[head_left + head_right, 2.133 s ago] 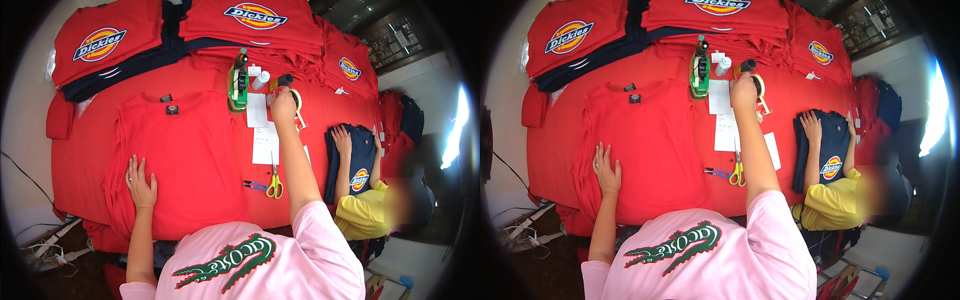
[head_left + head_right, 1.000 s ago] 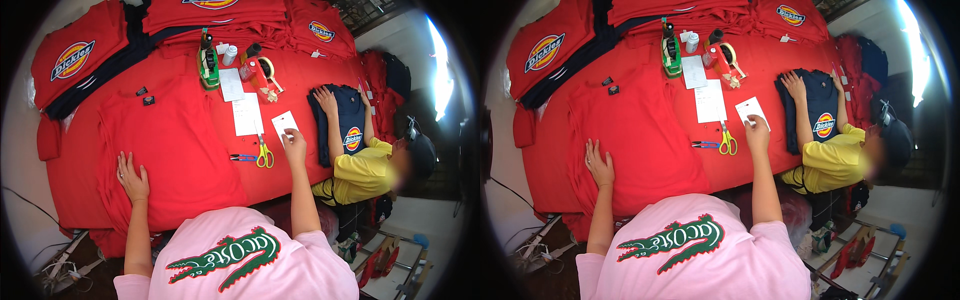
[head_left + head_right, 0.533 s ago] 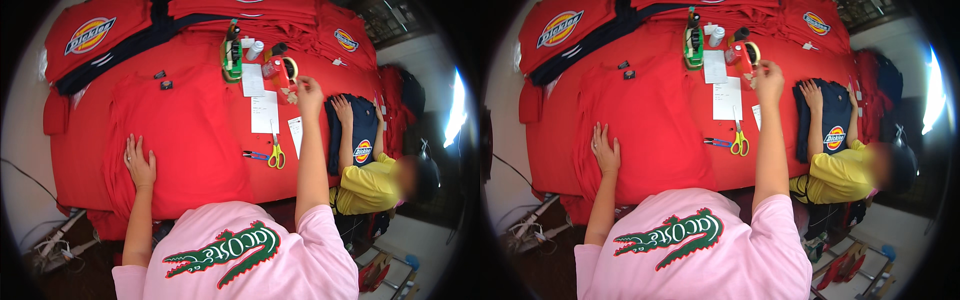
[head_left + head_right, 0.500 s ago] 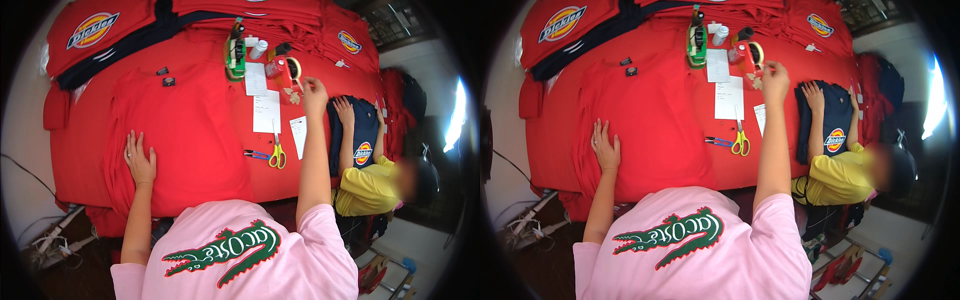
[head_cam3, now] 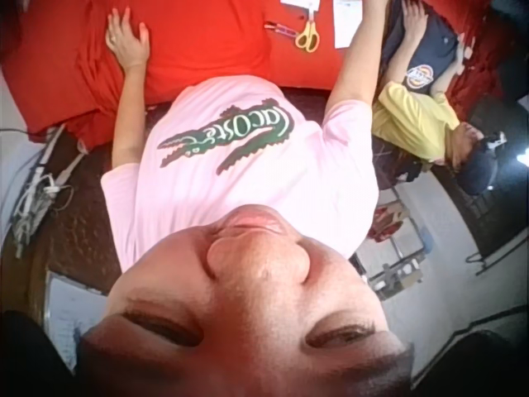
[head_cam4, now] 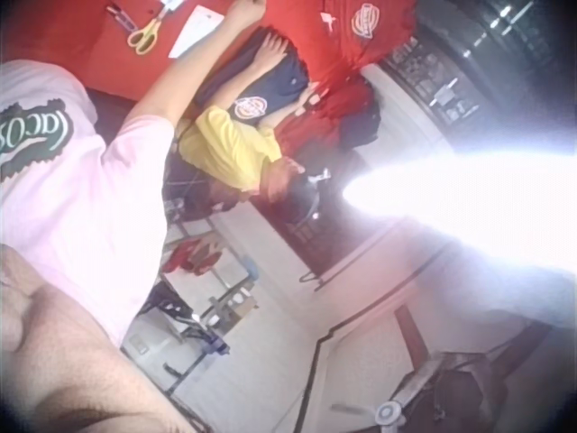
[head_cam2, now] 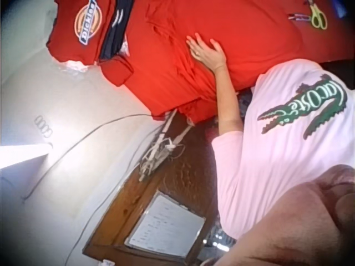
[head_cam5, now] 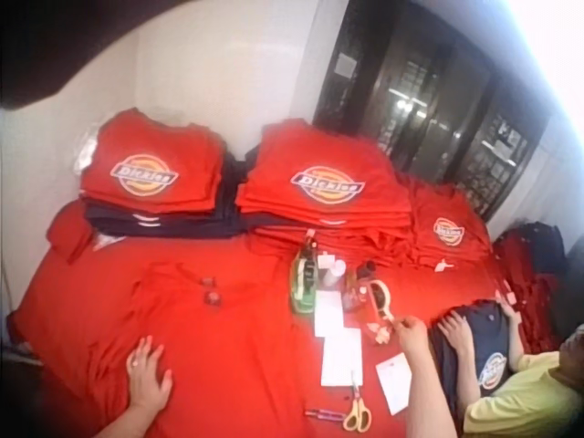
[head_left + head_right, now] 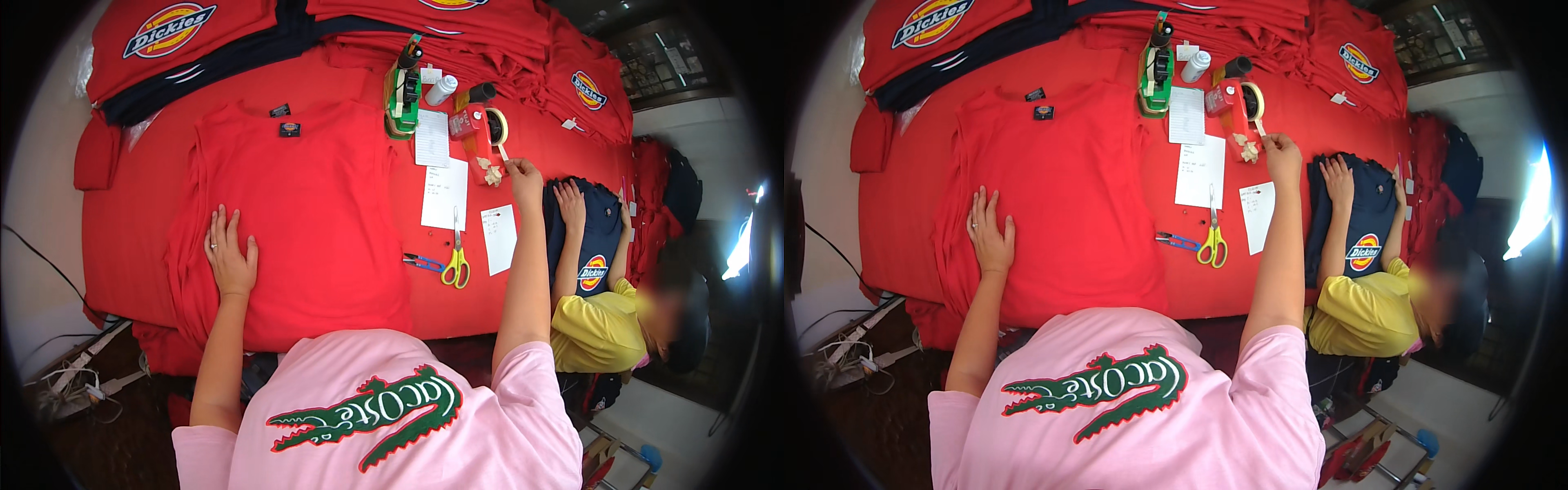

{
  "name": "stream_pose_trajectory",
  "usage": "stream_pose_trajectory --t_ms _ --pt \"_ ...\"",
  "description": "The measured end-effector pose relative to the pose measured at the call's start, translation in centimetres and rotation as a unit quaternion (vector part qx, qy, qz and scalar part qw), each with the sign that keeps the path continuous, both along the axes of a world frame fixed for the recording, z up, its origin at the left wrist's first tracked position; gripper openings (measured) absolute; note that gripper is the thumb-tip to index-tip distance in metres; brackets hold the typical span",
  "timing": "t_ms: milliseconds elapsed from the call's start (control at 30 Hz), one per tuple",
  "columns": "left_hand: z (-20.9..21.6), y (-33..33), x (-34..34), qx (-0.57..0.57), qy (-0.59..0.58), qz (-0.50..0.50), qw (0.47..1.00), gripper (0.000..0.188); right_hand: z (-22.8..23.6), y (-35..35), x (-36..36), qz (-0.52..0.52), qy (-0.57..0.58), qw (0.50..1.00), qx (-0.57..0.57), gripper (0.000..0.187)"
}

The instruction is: The person picks up red t-shirts, folds them, stacks them on a table, and uses a tagging gun to attach labels near the collar. They then use snips to trim excess threads or plastic fasteners.

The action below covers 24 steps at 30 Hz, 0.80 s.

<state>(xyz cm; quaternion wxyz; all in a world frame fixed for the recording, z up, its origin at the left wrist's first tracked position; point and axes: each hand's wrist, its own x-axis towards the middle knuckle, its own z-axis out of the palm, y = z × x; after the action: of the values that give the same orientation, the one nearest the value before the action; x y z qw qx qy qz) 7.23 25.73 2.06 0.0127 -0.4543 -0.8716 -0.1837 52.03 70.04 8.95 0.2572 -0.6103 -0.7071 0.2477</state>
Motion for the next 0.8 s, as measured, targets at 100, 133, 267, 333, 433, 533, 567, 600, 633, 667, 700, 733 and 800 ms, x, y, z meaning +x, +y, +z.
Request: stream_pose_trajectory --t_ms 100,133,267,333,433,533,567,600,633,667,700,733,800 --pt "0.2 0.2 0.1 -0.002 -0.001 0.000 1.000 0.062 -0.1 -0.1 0.2 -0.006 -0.019 1.000 0.009 0.027" --pt "0.2 0.2 0.1 -0.001 0.000 -0.001 1.000 0.061 -0.3 -0.2 0.2 -0.005 -0.002 1.000 0.013 0.028" --pt "0.1 0.2 0.1 0.000 0.002 -0.002 1.000 0.061 -1.6 -0.3 2.0 -0.036 0.077 0.996 0.030 0.029" --pt "0.3 0.4 0.4 -0.001 0.006 -0.003 1.000 0.061 -2.7 -0.9 4.3 -0.065 0.101 0.991 0.061 0.027" --pt "0.0 0.0 0.2 -0.007 0.013 0.001 1.000 0.061 -2.8 -3.7 4.9 -0.092 0.062 0.990 0.090 0.023" --pt "0.3 0.1 0.2 -0.007 0.012 -0.002 1.000 0.061 -3.1 -7.5 3.9 -0.085 0.077 0.990 0.076 0.020" --pt "0.4 0.2 0.1 -0.009 0.008 -0.001 1.000 0.061 -3.0 -8.6 3.1 -0.072 0.055 0.993 0.074 0.021" --pt "0.4 0.2 0.2 -0.012 0.004 -0.001 1.000 0.061 -2.8 -9.6 1.9 -0.059 0.033 0.995 0.073 0.023" --pt "0.5 0.2 0.2 -0.014 0.000 0.001 1.000 0.061 -2.5 -9.9 0.5 -0.030 0.042 0.995 0.089 0.025" --pt "0.5 0.1 0.2 -0.014 0.003 0.002 1.000 0.061 -1.9 -10.2 -1.1 -0.002 0.050 0.993 0.105 0.027" --pt "0.4 0.1 0.1 -0.014 0.005 0.002 1.000 0.062 -0.8 -10.3 -3.0 0.016 0.056 0.992 0.114 0.026" --pt "0.4 0.0 0.1 -0.015 0.008 0.003 1.000 0.062 0.2 -9.8 -4.7 0.018 0.071 0.992 0.106 0.025" --pt "0.3 -0.1 0.0 -0.009 0.006 0.002 1.000 0.062 2.0 -8.3 -7.9 0.021 0.099 0.991 0.091 0.023"
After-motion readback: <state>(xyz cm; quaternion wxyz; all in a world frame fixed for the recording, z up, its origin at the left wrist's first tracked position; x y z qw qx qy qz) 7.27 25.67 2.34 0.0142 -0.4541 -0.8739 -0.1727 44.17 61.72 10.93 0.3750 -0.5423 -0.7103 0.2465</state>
